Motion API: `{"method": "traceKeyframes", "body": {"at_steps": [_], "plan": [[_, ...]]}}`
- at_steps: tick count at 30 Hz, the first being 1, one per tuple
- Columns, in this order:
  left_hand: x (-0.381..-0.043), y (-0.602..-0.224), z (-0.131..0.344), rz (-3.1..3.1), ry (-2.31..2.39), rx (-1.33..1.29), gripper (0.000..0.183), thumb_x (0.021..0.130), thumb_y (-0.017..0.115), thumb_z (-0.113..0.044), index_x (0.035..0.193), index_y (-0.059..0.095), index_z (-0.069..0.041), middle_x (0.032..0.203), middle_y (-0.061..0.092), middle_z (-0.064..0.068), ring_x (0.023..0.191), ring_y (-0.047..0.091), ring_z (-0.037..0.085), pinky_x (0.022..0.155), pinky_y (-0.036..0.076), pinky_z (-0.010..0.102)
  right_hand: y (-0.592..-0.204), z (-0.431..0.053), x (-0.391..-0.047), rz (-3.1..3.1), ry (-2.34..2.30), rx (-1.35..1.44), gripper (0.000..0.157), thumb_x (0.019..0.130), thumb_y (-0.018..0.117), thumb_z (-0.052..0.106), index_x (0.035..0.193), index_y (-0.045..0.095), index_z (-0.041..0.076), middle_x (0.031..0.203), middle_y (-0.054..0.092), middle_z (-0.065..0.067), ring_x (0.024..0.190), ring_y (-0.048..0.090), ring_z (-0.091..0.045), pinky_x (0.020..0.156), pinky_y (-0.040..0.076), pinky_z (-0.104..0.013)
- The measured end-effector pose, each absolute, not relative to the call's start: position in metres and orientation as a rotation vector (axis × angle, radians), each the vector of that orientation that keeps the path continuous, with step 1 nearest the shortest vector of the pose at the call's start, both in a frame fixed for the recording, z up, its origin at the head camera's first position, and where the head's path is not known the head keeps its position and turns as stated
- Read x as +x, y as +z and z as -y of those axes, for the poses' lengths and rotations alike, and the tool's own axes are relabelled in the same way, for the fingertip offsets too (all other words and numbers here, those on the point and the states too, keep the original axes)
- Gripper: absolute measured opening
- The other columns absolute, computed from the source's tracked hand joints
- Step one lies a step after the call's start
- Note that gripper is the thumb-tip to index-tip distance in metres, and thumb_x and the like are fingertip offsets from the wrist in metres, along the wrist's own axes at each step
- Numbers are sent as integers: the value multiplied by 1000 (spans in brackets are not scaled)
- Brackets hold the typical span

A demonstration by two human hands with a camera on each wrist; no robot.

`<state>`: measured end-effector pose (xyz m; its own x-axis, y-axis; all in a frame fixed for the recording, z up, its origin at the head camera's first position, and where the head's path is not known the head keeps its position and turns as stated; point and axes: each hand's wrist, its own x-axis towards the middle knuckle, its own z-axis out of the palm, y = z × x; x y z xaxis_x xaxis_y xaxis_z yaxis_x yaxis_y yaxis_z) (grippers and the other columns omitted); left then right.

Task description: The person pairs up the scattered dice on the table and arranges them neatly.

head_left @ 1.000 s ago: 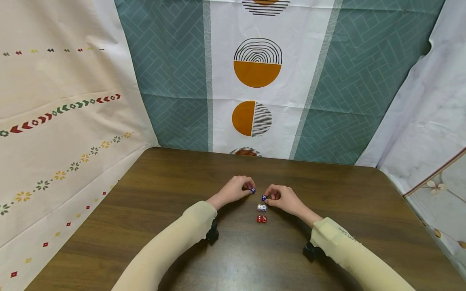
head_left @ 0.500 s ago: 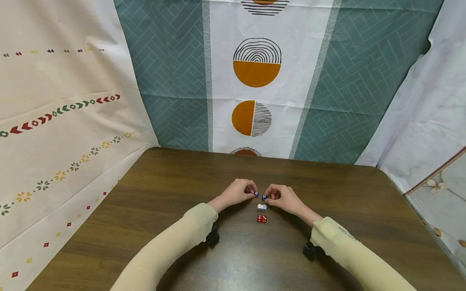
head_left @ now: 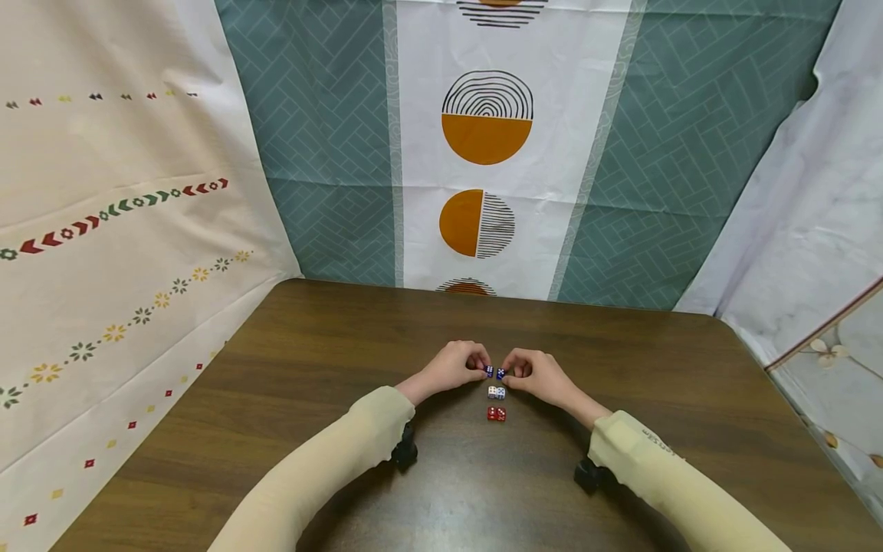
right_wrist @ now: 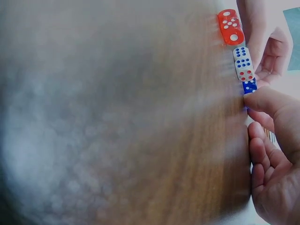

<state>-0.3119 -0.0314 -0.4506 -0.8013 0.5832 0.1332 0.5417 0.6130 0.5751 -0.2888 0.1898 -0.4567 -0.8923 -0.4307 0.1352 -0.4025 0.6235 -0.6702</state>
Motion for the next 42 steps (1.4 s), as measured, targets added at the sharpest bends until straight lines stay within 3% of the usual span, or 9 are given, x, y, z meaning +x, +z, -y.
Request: {"method": "traceKeyframes", "body": {"at_steps": [42], "plan": [[-310,-453,30,-2768,924,975,10,89,74,-19,97,72,-13,89,65,2,80,58,10,75,47,25,-457,-190,-288,-2780,-1138,-718,13,87,75,17,97,68,16,72,55,2,62,47,-9,58,38,-22]]}}
